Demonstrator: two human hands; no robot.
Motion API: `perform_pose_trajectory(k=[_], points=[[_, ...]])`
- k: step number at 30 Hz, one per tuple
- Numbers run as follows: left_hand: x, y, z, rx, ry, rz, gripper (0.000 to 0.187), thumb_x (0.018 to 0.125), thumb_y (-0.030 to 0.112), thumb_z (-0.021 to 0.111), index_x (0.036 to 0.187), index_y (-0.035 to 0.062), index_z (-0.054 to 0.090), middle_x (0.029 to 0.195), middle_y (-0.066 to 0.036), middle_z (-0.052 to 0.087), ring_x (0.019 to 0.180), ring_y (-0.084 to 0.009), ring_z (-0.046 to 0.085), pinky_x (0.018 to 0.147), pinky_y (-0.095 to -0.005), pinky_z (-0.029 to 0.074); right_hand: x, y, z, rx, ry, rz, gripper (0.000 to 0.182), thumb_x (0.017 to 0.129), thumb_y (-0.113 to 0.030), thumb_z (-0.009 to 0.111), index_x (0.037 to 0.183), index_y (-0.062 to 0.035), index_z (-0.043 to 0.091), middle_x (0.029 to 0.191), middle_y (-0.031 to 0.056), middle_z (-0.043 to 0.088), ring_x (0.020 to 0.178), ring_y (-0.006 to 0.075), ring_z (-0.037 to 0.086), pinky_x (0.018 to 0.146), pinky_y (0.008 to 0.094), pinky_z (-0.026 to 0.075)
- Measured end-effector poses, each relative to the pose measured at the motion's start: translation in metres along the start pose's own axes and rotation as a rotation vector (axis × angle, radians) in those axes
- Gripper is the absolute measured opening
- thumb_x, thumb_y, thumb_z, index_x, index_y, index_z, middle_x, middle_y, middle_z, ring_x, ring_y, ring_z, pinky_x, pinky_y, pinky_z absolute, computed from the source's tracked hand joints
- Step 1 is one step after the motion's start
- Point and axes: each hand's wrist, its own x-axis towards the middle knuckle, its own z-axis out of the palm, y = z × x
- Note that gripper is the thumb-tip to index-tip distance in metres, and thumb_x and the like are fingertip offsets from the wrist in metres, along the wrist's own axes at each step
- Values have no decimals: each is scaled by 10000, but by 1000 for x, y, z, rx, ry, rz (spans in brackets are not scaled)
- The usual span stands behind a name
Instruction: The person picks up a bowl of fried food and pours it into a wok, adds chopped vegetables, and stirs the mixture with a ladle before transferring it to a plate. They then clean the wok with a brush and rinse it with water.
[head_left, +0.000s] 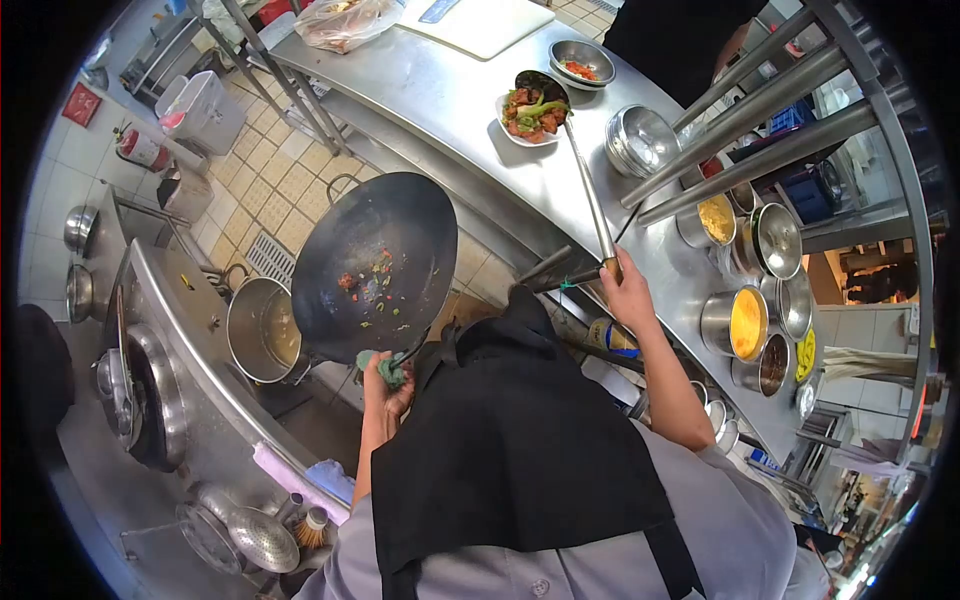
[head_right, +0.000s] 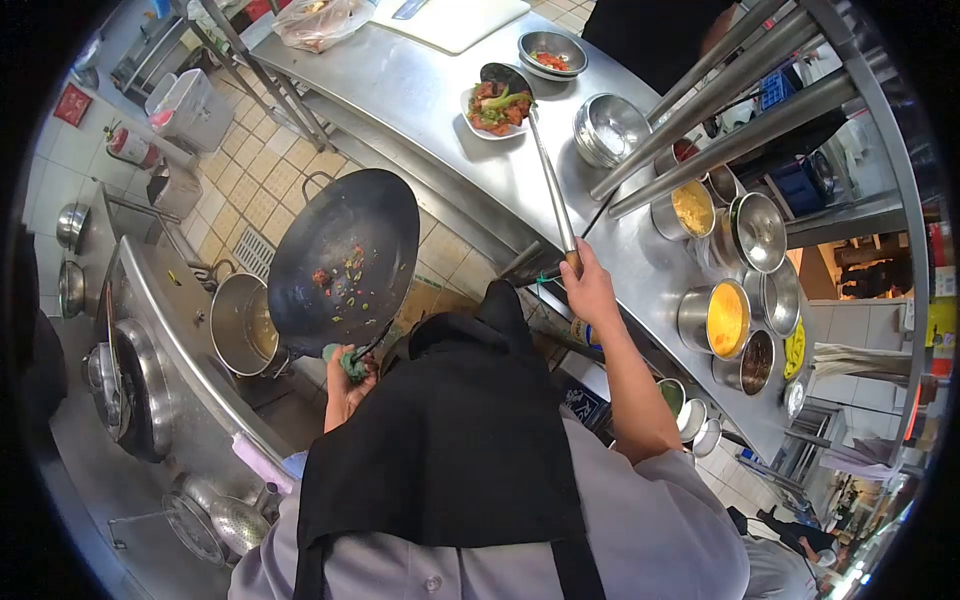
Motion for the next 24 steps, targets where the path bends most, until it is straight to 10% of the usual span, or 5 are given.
perform_pose_trajectory(k=[5,24], points=[[11,2,-4,24,-2,25,185,765,136,569,859,36,444,732,-87,496,562,-183,536,491,-253,457,5,-12,-26,-74,-80,129,510,848,-216,567,1311,-65,416,942,255,622,901,433,589,790,448,462],[61,34,41,-10,31,79,130,775,161,590,813,85,492,704,-52,523,592,-175,543,485,-252,470,9,-48,-34,-118,-54,-147,550,852,-147,566,1359,-113,354,820,212,628,744,405,607,657,460,473]])
